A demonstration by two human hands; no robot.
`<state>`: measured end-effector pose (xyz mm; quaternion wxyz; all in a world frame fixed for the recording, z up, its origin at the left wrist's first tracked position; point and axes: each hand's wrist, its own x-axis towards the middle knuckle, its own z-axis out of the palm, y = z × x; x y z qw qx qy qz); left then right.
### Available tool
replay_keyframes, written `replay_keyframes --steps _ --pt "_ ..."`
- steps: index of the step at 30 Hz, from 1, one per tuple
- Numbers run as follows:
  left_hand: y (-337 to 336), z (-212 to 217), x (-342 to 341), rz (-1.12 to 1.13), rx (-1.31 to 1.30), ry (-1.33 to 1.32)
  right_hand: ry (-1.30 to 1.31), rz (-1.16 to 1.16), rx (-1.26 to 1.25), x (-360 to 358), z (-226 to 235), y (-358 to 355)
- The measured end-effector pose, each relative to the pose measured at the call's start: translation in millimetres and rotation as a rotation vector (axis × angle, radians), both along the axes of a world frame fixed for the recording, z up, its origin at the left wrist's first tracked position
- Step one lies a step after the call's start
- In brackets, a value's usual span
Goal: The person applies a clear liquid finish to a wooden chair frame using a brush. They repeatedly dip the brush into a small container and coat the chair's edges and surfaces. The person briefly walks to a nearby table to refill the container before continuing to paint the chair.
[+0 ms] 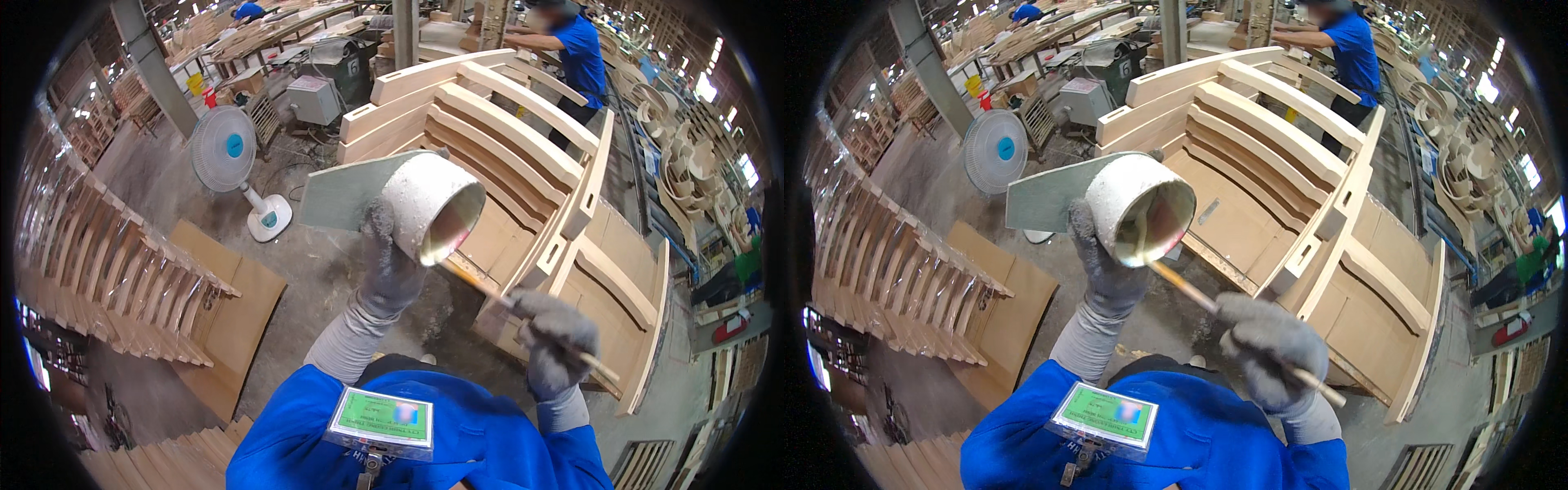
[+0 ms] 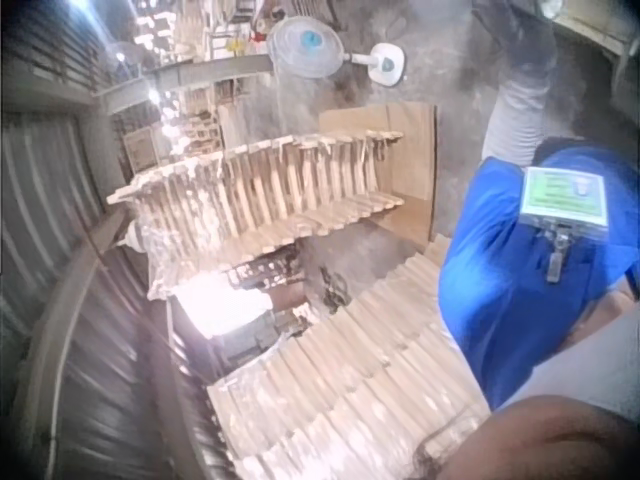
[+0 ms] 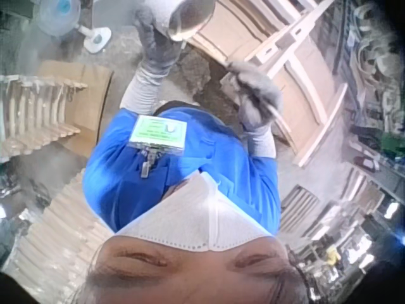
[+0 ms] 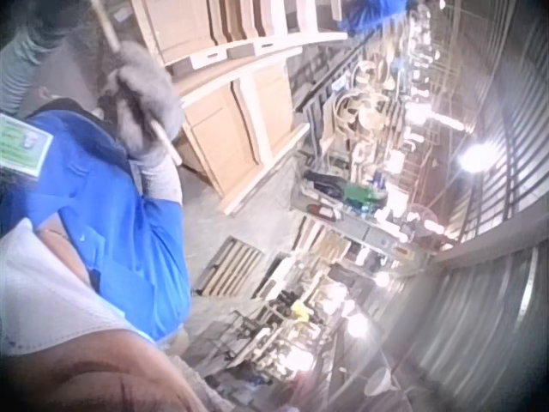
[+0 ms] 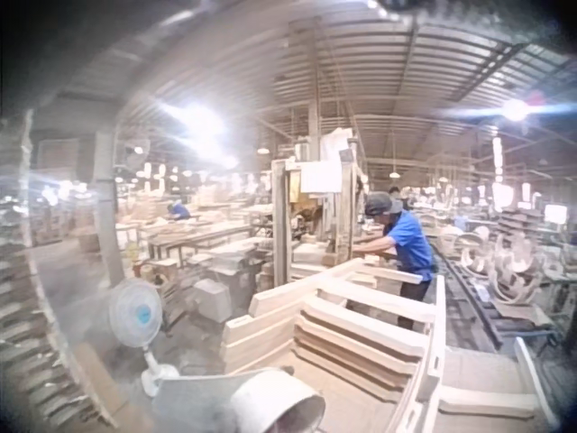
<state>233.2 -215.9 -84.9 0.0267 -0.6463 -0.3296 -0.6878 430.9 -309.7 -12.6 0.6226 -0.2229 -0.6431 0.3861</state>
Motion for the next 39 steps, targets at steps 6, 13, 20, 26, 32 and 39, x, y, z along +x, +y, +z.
replay_keyframes --steps 6,13,20,26,32,39 --pt "-21.9 31.0 -2.4 0.029 0.085 0.115 -0.023 -0.105 0.141 -11.2 -0.3 -10.7" --pt "-41.1 45.7 -5.7 0.032 0.043 0.086 0.082 -0.123 0.059 -19.7 0.6 -16.4" --pt "-60.4 33.8 19.4 -0.226 -0.202 -0.244 0.067 -0.052 0.048 3.4 -6.1 -19.7" --pt "-66.3 30.0 68.9 0.131 -0.035 -0.157 0.148 0.017 0.073 54.0 -6.0 -28.8" --pt "-74.0 -5.5 135.7 -0.127 -0.384 -0.517 0.207 0.032 -0.436 107.4 8.1 -0.9" --pt "-83.1 25.2 168.5 -1.018 -0.546 -1.467 0.159 0.286 -0.630 153.3 8.1 69.6"
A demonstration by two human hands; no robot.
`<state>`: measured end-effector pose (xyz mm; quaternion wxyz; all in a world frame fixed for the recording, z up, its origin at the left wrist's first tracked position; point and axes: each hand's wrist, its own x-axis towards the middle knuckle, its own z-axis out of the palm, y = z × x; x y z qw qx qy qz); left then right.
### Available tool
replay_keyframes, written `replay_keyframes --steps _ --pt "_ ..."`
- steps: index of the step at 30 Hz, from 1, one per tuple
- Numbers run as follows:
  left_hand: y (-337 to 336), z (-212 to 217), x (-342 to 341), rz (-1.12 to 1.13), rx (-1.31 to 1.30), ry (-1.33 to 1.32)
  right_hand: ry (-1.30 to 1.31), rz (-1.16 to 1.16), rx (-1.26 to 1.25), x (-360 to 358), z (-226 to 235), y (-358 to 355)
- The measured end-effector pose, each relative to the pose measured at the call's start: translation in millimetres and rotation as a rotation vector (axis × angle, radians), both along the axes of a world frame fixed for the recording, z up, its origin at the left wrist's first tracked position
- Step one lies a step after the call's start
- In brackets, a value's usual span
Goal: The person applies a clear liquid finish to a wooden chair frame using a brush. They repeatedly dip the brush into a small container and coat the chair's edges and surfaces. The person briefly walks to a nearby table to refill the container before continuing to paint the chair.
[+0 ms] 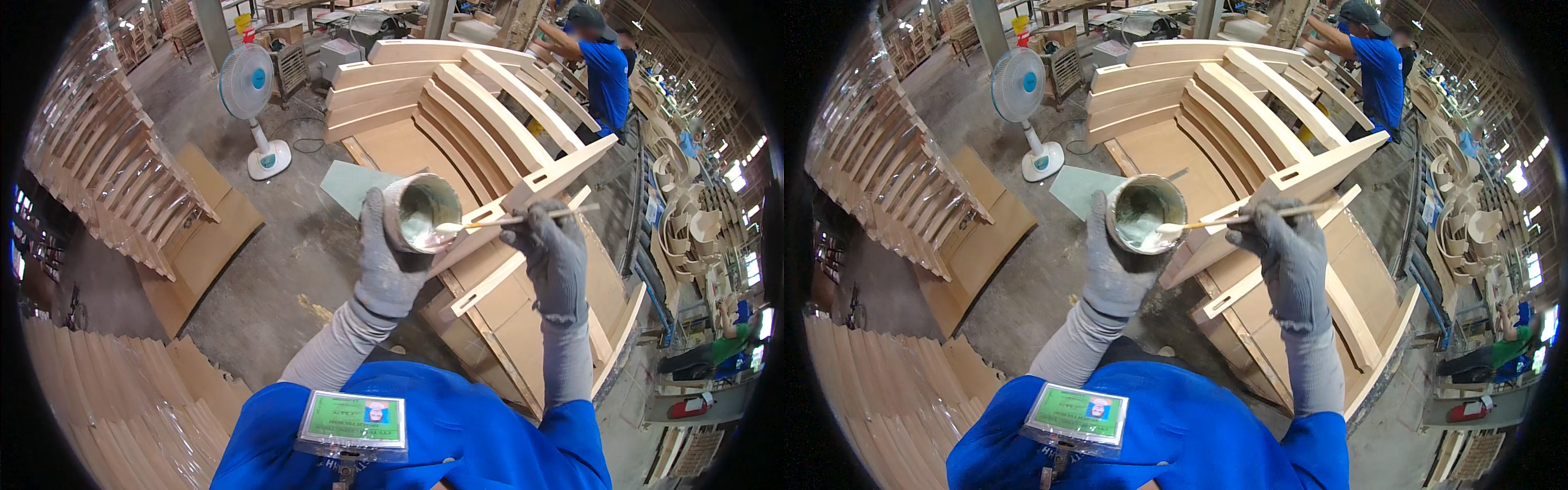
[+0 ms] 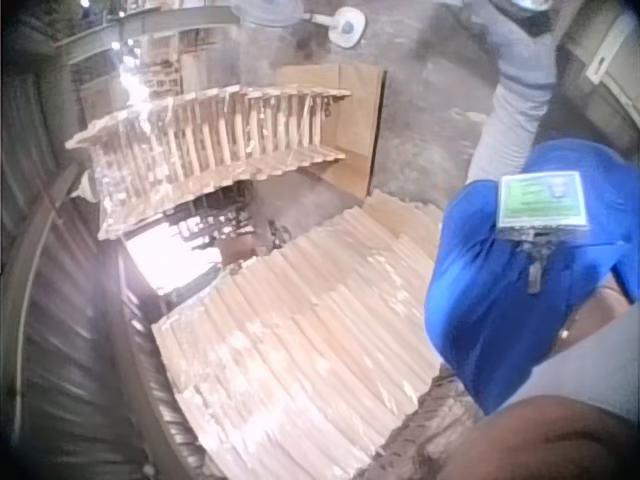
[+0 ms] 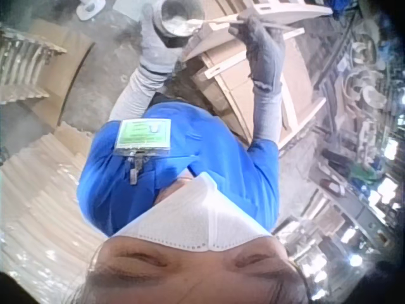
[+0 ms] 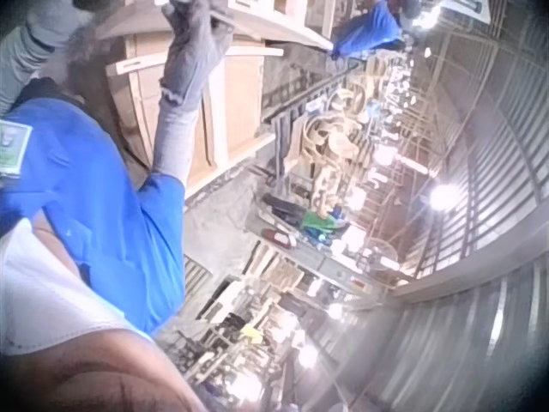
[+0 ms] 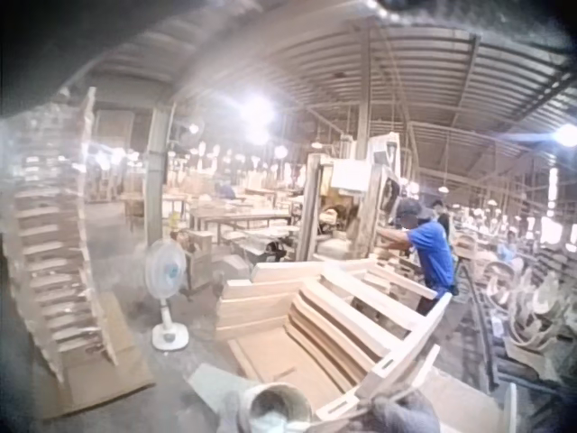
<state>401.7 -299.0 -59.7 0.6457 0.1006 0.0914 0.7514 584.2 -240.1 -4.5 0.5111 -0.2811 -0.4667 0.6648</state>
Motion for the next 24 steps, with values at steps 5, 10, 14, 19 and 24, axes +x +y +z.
replay_keyframes --steps 5,10,14,19,24 --pt "-4.6 -9.4 3.2 -0.061 -0.043 -0.098 -0.108 0.012 0.128 16.1 8.4 47.0" --pt "6.3 -29.6 2.5 -0.026 -0.081 -0.130 -0.428 -0.093 0.273 9.1 10.7 73.9" --pt "13.2 -29.5 7.1 0.012 -0.094 -0.113 -0.514 -0.061 0.248 4.7 0.1 89.6" --pt "21.5 -36.8 10.3 0.022 -0.090 -0.142 -0.540 -0.029 0.242 1.9 -6.5 95.3" --pt "20.4 -34.7 13.3 0.025 -0.064 -0.124 -0.559 -0.009 0.257 0.1 -10.4 97.6"
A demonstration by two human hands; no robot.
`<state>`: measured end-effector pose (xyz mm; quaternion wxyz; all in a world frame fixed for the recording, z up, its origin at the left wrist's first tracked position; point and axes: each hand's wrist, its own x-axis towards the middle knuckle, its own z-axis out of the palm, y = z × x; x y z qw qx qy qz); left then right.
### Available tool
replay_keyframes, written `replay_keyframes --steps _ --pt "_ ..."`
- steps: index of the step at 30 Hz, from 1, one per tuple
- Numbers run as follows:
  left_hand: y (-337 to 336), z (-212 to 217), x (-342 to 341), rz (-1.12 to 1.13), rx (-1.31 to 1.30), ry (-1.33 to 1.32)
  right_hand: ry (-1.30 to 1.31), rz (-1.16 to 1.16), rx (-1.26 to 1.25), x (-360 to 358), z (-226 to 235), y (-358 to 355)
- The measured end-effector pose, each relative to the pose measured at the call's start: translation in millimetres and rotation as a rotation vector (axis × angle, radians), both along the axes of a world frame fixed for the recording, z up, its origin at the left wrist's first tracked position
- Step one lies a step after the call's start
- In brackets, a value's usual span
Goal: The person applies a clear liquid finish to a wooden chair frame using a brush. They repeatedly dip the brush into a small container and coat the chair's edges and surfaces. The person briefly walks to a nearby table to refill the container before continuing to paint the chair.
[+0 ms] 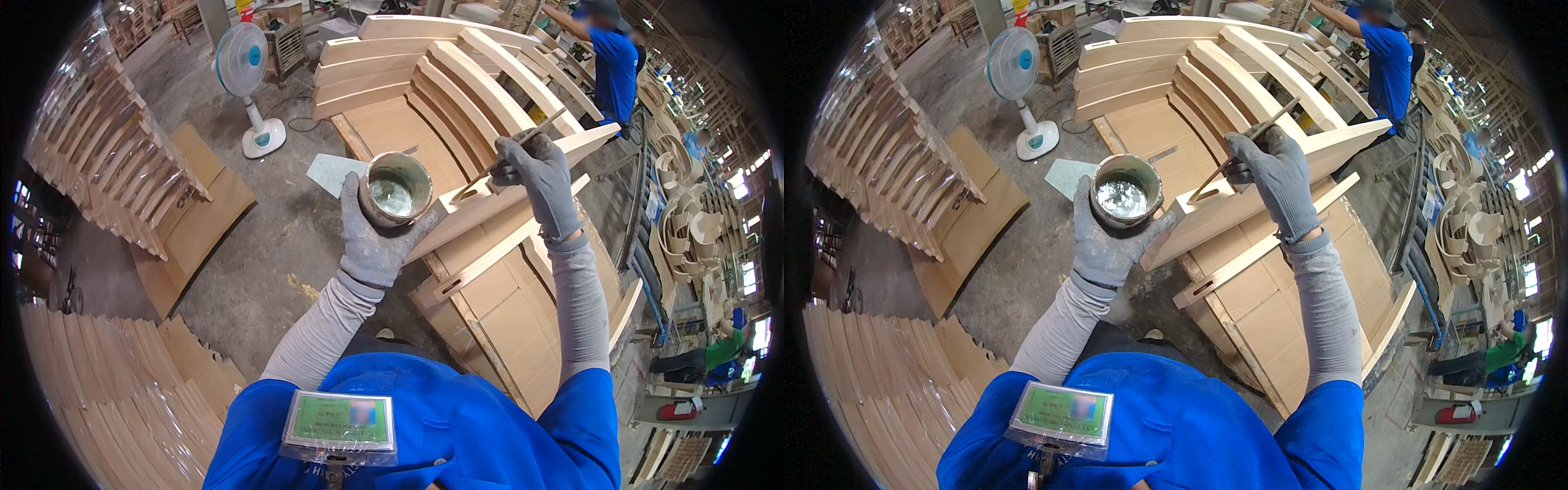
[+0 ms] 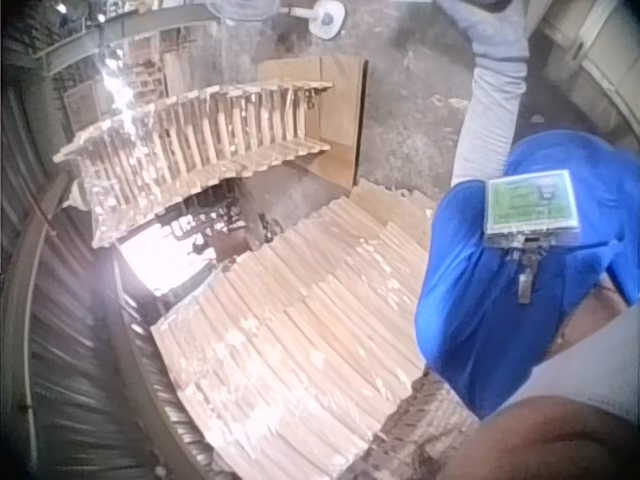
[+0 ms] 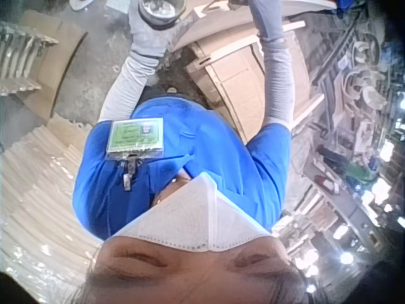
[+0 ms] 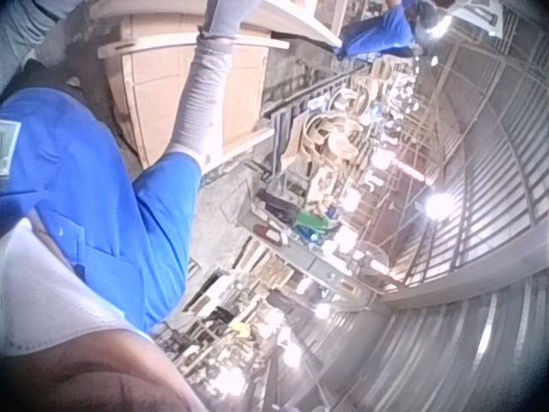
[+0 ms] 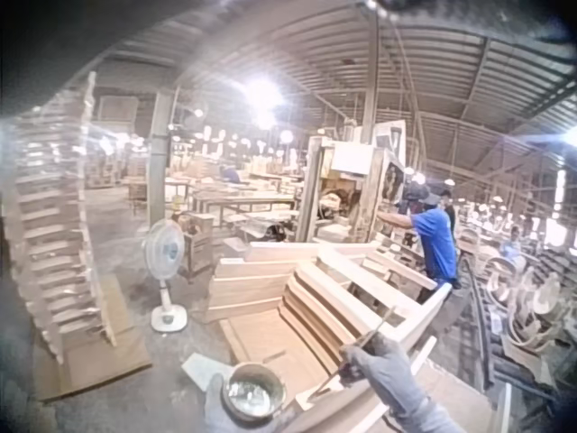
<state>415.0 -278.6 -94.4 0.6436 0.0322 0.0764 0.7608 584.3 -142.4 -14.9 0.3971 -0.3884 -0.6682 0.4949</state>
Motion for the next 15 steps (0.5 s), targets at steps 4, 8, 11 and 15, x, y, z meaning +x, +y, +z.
replay_keyframes --steps 4,8,11,15 --pt "1.4 0.6 1.1 0.011 -0.003 0.006 -0.029 -0.022 0.026 -1.8 -2.3 -0.3" --pt "1.4 -3.3 1.2 0.023 0.028 0.073 0.010 -0.045 0.055 2.1 2.6 2.2" --pt "1.2 0.7 1.0 0.008 0.017 0.010 -0.016 -0.066 0.102 6.5 10.6 5.6" --pt "0.8 -1.7 0.0 0.004 0.033 0.019 -0.068 -0.040 0.143 5.8 11.6 8.0"
